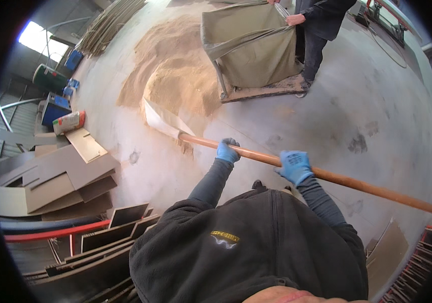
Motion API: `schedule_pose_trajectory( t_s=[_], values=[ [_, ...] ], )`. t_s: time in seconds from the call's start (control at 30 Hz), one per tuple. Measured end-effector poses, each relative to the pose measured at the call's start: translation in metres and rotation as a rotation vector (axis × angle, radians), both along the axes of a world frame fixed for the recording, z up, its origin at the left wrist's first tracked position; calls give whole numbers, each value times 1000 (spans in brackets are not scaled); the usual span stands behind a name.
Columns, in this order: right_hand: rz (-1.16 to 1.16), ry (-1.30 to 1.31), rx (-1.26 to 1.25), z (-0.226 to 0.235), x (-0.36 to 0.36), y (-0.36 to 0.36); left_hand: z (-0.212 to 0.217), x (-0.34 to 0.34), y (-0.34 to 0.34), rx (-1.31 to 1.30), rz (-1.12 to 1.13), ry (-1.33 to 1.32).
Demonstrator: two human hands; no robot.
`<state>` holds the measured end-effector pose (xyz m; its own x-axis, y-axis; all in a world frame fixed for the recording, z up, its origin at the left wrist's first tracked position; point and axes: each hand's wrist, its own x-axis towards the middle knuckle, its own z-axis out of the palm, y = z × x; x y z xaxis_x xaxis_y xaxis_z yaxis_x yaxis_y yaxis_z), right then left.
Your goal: The person sweeps sawdust on a concrete floor using a broom and then shovels it into a large fabric bag held open by another person. The person repeatedly scoops and deposits the sawdust into the bag until the pile is reduced.
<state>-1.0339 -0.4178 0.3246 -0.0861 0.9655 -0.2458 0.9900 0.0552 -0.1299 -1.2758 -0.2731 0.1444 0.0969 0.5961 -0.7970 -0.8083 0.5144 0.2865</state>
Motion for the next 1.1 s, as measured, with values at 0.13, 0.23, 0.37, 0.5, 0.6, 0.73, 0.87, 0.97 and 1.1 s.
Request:
schedule_pose_trajectory(
  t_s=[0.13,0.23,0.37,0.5,0.6,0.73,0.87,0.97,1.1],
  values=[
    [-1,-204,116,63,80,-47,-30,-16,-23,-27,2,-81],
    [-13,-460,383,127,161,-97,-43,-12,-42,3,-17,-142],
    [-204,-586,433,209,266,-160,-64,5,-83,30,-15,-221],
    [-222,-682,487,214,310,-208,-82,25,-119,29,-34,-190],
    [-227,-697,458,189,331,-235,-82,45,-137,-65,-12,-123],
    [-223,-683,397,136,340,-276,-69,64,-167,-178,39,41],
    [-200,-646,505,83,332,-305,-70,79,-204,-240,79,125],
    [-52,-531,772,63,318,-308,-77,90,-219,-276,39,121],
    [24,-446,857,66,289,-296,-83,120,-227,-250,-107,81]
  ],
)
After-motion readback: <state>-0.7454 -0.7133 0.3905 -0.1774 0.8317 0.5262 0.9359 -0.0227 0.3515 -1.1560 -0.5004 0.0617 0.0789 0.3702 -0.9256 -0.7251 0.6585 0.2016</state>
